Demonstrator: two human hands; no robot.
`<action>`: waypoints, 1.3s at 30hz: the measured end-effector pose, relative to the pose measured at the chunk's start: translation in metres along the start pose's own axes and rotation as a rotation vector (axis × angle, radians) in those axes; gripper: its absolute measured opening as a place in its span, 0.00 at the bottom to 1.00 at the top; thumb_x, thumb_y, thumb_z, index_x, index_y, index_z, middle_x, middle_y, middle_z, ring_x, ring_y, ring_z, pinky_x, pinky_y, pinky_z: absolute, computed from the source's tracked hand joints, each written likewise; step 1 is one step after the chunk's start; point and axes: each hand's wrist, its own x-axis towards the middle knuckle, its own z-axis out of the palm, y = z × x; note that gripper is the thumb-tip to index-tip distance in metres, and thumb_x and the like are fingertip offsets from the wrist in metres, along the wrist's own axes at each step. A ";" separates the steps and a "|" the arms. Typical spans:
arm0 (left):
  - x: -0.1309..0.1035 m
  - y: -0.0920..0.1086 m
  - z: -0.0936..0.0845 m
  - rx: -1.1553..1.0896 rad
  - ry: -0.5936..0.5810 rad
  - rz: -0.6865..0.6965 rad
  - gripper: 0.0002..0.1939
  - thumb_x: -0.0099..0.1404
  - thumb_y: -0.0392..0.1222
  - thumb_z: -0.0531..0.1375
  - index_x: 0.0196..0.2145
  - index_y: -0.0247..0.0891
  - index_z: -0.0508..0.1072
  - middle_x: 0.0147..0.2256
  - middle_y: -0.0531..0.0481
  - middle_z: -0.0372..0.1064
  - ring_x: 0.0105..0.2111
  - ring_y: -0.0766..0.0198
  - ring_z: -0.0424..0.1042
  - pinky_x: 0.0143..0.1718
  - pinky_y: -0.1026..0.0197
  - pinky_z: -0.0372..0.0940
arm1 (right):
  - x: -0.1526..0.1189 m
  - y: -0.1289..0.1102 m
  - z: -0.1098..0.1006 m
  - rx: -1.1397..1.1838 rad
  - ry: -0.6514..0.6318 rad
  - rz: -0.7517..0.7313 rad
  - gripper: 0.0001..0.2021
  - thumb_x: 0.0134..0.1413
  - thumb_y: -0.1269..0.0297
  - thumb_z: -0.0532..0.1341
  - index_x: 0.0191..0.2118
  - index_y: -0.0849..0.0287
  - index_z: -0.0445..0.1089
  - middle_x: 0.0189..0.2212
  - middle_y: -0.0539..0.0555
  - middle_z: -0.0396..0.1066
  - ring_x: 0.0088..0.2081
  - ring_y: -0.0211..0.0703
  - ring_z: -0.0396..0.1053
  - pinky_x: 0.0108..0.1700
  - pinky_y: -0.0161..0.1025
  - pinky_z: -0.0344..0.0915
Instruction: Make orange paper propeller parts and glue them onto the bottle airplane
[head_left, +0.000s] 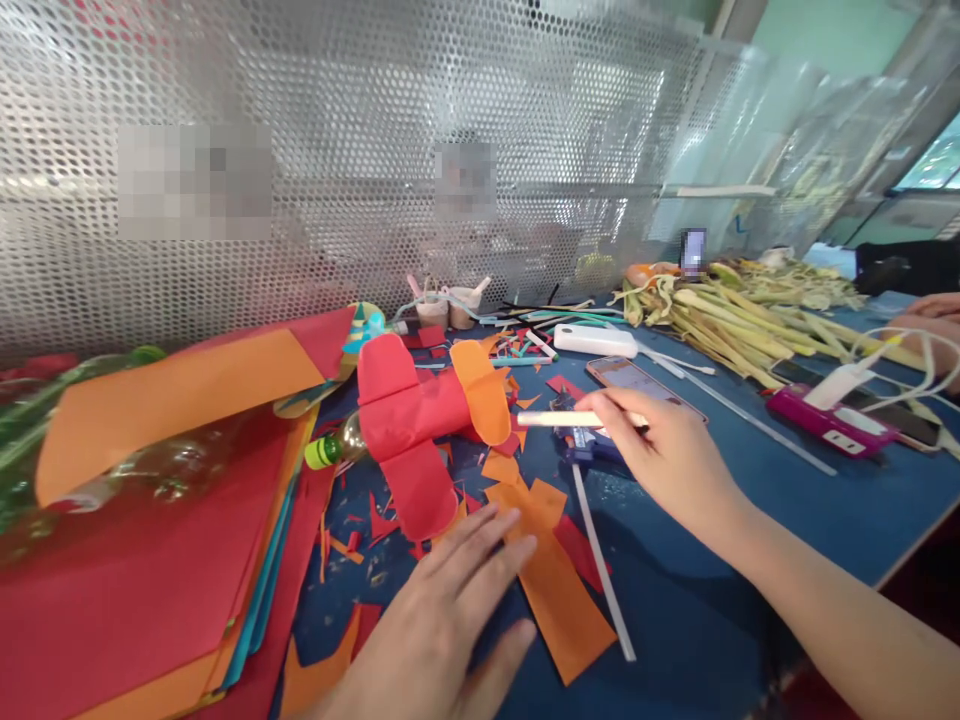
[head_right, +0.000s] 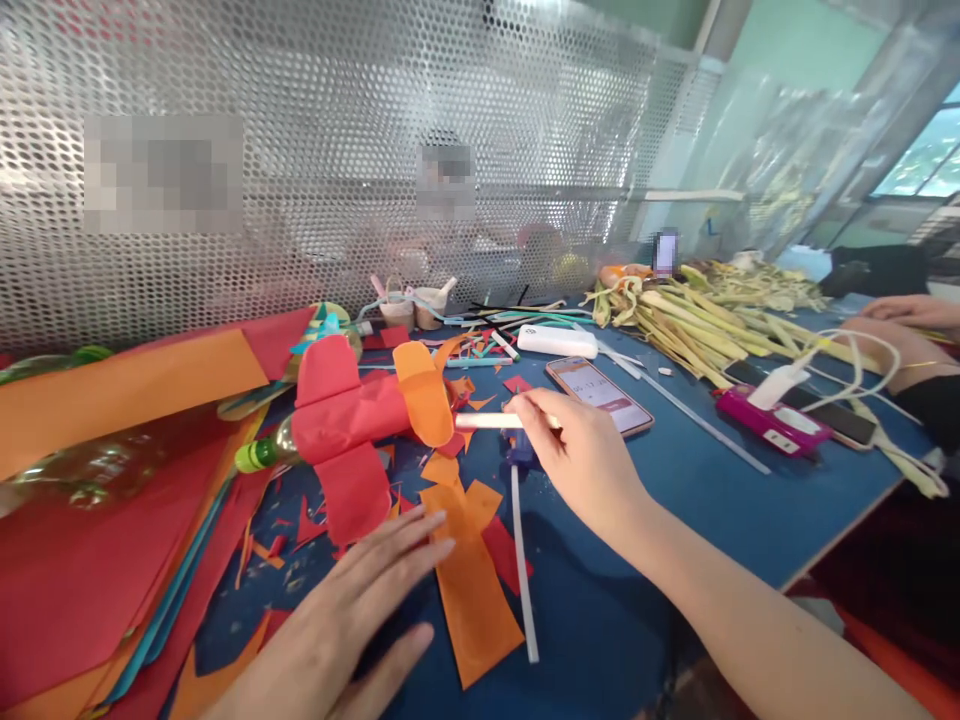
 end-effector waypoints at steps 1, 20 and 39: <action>0.000 0.001 -0.001 0.046 -0.054 0.050 0.23 0.67 0.44 0.55 0.59 0.42 0.62 0.59 0.41 0.63 0.57 0.49 0.63 0.53 0.46 0.65 | 0.000 0.002 0.001 -0.086 0.001 -0.053 0.16 0.64 0.60 0.50 0.39 0.58 0.74 0.25 0.53 0.69 0.24 0.41 0.66 0.28 0.36 0.62; -0.002 0.015 0.001 0.019 -0.073 0.015 0.20 0.59 0.37 0.59 0.51 0.37 0.70 0.41 0.40 0.67 0.45 0.48 0.67 0.45 0.47 0.71 | 0.017 -0.021 0.033 -0.223 -0.433 -0.364 0.09 0.60 0.67 0.57 0.37 0.60 0.76 0.36 0.58 0.74 0.42 0.51 0.70 0.48 0.49 0.67; -0.005 0.015 -0.002 -0.021 0.071 0.128 0.08 0.61 0.30 0.54 0.38 0.38 0.66 0.34 0.48 0.72 0.44 0.58 0.67 0.57 0.50 0.58 | 0.088 -0.051 0.094 -0.484 -0.214 -0.744 0.22 0.52 0.59 0.65 0.52 0.62 0.67 0.49 0.60 0.71 0.56 0.54 0.60 0.63 0.57 0.39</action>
